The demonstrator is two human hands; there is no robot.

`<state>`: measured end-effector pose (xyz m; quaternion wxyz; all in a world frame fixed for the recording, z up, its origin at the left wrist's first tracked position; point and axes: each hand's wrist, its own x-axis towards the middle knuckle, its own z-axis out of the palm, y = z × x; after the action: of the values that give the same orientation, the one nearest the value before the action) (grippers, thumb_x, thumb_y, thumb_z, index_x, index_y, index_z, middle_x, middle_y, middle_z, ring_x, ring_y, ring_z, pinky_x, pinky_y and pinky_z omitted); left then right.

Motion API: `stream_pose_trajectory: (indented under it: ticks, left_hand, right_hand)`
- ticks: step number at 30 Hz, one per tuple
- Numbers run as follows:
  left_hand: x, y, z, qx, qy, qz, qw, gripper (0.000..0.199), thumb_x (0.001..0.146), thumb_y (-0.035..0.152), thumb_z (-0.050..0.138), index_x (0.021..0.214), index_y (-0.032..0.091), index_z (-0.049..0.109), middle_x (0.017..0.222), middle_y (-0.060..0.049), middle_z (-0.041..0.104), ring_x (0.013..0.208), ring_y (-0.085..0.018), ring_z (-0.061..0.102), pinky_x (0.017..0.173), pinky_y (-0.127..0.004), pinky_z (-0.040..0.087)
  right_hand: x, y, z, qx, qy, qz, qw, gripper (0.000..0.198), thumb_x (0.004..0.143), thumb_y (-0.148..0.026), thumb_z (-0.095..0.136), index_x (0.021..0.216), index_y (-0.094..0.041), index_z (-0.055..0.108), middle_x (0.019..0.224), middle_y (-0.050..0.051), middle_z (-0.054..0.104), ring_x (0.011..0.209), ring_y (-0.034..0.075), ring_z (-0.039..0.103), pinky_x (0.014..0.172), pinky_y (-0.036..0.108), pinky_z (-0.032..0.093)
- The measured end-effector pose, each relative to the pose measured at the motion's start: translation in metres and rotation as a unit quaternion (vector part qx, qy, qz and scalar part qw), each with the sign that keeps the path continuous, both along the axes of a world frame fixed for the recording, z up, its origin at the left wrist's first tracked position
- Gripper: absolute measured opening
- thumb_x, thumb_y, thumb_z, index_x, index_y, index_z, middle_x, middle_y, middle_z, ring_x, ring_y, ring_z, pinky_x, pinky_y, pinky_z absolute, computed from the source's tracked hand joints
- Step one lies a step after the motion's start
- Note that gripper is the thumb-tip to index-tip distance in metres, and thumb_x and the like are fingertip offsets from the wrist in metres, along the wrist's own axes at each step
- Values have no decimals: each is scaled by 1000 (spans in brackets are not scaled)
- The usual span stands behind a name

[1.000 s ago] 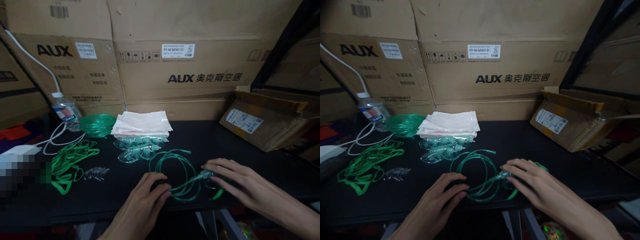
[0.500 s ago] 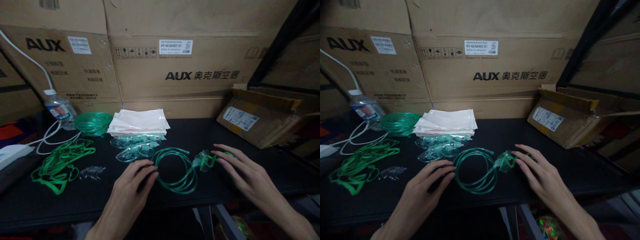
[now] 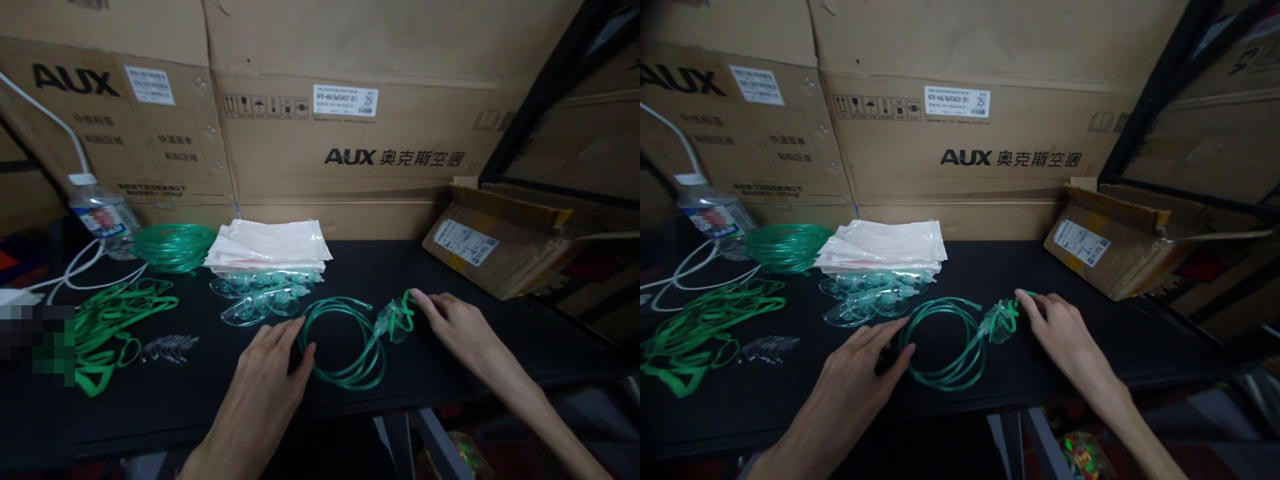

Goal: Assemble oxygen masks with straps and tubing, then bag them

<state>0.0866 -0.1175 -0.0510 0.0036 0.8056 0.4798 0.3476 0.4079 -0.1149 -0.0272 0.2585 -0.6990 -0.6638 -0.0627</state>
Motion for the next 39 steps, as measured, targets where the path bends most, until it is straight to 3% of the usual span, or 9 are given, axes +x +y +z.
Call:
stream_pose_trajectory:
  ticks: [4,7,10,15,20,24,28,34,39]
  left_hand:
    - [8,2,2,-50,-5,-1,999,35,88,17,63,122,15,69,100,-10,80,85,-28,75,81,-49,62]
    - [16,5,4,-62,-18,-14,998,40,85,12,61,124,15,69,107,-11,79,89,-28,75,85,-51,61]
    - [22,8,8,-84,-22,-37,996,43,85,7,59,126,15,67,117,-12,77,102,-28,73,94,-51,58]
    - [26,18,11,-159,1,-42,986,46,87,7,56,132,14,65,122,-13,73,113,-30,68,101,-49,53]
    - [32,19,13,-177,-9,-56,983,38,91,12,52,126,14,68,120,-12,69,114,-28,65,104,-42,48]
    - [35,21,21,-214,-13,-61,975,27,89,15,54,107,17,73,108,-10,68,102,-27,67,95,-41,49]
    - [32,26,34,-251,-40,-54,966,21,85,16,56,98,17,73,98,-11,71,94,-30,68,86,-42,48]
    - [30,41,51,-303,-159,-151,927,22,96,30,53,100,20,72,70,1,71,60,-16,60,59,-26,39]
    - [42,56,57,-331,-268,-208,881,25,94,36,58,100,16,73,66,3,63,62,-14,57,59,-24,37]
  right_hand:
    - [-37,14,15,-38,33,57,997,55,106,-58,38,96,-20,77,94,11,82,89,30,79,77,39,59]
    - [-63,19,20,-59,47,97,992,51,105,-58,40,97,-20,72,92,10,81,86,27,78,75,37,59]
    - [-80,21,14,-75,44,138,987,38,99,-55,56,105,-19,68,99,11,78,91,27,76,80,38,58]
    - [-85,22,-4,-98,15,160,982,34,90,-31,69,122,-20,66,121,15,72,114,32,68,94,45,53]
    - [-84,21,-4,-127,10,158,979,7,86,-21,64,91,-21,69,100,10,72,90,28,71,76,36,51]
    - [-84,15,2,-132,30,157,978,7,79,-17,64,81,-23,61,87,4,68,75,22,66,68,32,45]
    - [-83,9,5,-120,82,141,979,1,88,-25,55,89,-25,54,73,-2,64,63,19,61,62,29,43]
    - [-74,-3,-1,-36,205,107,972,22,97,-42,47,103,-23,57,76,0,63,66,19,60,62,29,45]
    - [-68,-16,-11,-14,276,133,952,30,100,-47,50,91,-22,64,85,3,67,81,21,64,71,28,47]
